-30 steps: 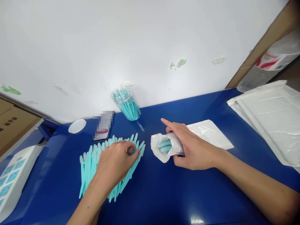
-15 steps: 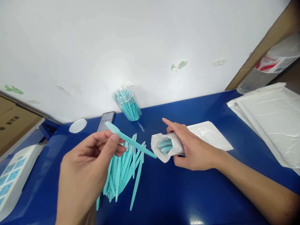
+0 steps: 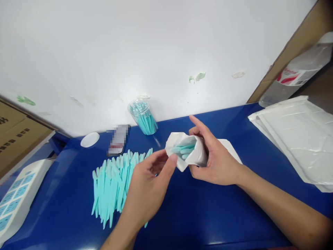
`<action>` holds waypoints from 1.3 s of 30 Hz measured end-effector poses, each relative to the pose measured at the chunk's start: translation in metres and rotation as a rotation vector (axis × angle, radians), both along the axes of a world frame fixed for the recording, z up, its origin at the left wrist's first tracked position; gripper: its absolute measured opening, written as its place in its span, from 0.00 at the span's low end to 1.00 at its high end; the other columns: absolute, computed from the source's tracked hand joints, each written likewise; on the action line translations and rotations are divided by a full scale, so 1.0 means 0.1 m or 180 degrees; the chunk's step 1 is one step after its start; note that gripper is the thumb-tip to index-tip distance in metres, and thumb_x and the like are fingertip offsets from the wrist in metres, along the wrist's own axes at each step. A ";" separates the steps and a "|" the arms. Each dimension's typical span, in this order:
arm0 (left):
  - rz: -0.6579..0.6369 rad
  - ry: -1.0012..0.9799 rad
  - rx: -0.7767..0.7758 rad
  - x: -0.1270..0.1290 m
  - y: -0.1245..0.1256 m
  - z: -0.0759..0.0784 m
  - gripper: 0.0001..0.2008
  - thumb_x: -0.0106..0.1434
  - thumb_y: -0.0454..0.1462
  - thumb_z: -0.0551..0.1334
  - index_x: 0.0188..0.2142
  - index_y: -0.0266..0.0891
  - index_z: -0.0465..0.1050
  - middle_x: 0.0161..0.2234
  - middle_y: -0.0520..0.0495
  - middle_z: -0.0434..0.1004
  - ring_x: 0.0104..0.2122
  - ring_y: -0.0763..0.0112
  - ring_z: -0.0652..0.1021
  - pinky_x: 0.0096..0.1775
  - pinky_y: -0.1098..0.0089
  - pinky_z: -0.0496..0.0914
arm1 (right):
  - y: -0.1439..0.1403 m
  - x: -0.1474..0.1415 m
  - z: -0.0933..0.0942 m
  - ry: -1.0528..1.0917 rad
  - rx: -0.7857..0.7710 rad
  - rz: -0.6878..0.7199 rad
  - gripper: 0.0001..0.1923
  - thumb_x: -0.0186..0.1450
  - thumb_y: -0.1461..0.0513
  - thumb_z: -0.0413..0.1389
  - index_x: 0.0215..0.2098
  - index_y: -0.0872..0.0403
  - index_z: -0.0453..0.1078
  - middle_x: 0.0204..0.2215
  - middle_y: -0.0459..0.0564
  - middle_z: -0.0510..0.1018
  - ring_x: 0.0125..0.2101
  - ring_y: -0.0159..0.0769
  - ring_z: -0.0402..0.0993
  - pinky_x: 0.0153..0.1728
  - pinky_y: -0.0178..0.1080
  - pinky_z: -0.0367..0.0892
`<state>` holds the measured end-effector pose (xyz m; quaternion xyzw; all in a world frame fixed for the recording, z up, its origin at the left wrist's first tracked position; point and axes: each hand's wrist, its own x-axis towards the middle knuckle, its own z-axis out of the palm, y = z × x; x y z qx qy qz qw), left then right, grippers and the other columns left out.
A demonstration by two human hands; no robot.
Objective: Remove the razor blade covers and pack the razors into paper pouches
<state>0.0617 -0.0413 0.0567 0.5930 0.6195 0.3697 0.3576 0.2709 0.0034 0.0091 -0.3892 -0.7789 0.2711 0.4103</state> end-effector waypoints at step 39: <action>-0.0149 -0.1003 0.0051 0.97 1.83 -0.21 0.21 0.73 0.44 0.66 0.61 0.38 0.72 0.58 0.40 0.76 0.52 0.57 0.80 0.51 0.52 0.78 | 1.31 1.27 0.46 -0.1520 -0.0352 -0.1745 0.24 0.67 0.55 0.59 0.57 0.59 0.79 0.44 0.59 0.85 0.43 0.52 0.82 0.50 0.54 0.76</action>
